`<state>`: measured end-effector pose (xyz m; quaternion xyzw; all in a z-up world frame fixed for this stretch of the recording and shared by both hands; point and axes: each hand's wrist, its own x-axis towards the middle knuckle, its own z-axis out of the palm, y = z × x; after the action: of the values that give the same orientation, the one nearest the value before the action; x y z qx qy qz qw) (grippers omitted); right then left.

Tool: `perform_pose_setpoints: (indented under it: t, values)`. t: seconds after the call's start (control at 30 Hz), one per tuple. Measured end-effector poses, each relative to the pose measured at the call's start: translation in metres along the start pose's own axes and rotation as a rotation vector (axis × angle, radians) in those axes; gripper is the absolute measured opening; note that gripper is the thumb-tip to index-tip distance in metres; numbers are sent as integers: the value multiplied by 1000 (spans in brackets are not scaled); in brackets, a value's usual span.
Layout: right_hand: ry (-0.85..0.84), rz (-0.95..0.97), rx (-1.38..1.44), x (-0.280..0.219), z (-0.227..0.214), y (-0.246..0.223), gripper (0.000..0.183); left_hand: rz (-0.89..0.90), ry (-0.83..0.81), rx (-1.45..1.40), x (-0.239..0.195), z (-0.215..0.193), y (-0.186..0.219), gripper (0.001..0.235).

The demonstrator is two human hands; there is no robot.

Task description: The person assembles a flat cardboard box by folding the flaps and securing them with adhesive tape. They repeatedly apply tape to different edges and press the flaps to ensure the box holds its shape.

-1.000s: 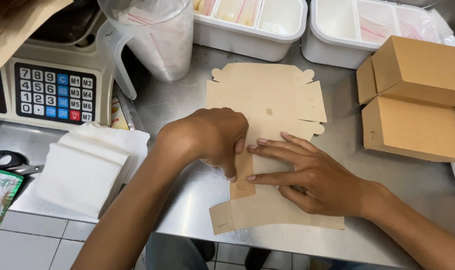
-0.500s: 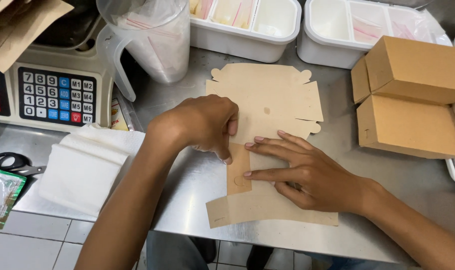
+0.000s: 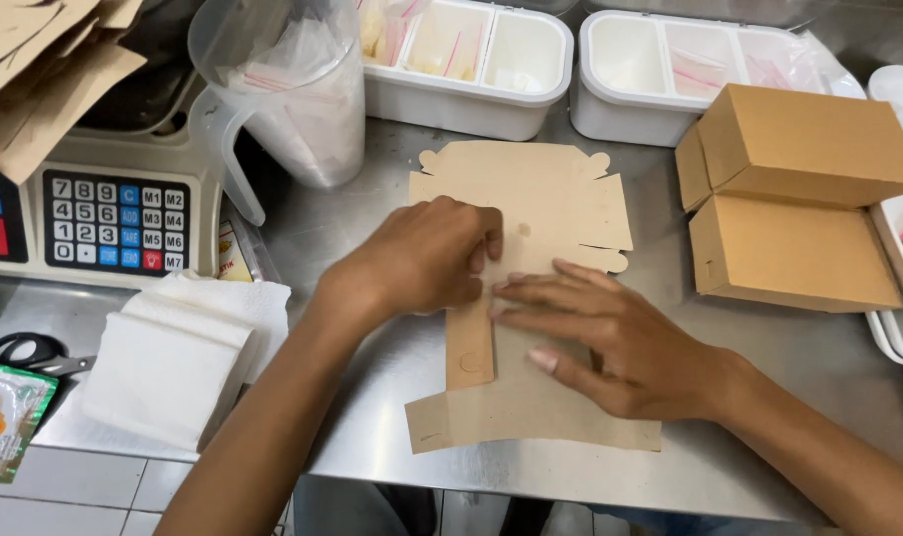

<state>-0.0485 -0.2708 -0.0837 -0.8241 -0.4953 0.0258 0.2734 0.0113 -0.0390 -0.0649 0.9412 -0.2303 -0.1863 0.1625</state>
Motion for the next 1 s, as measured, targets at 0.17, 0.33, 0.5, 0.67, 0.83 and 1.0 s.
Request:
perform_pose_setpoints:
  t: [0.17,0.33,0.5,0.67,0.83,1.0]
  values:
    - [342,366,-214,-6,-26,12,28,463,344,26,22,40,2,35]
    - [279,797,-422,-8,-37,25,32,499,362,65,34,64,1,57]
    - [120,985,-357,1,-36,19,37,454,321,102,34,67,1,56]
    - [229,815,-175,3,-42,14,35,321,215,28,17,41,19,48]
    - [379,652,-9,-2,-34,16,33,329,239,37,13,37,17,38]
    - [334,495,-114,-3,-30,4,35,366,291,63,17,38,15,31]
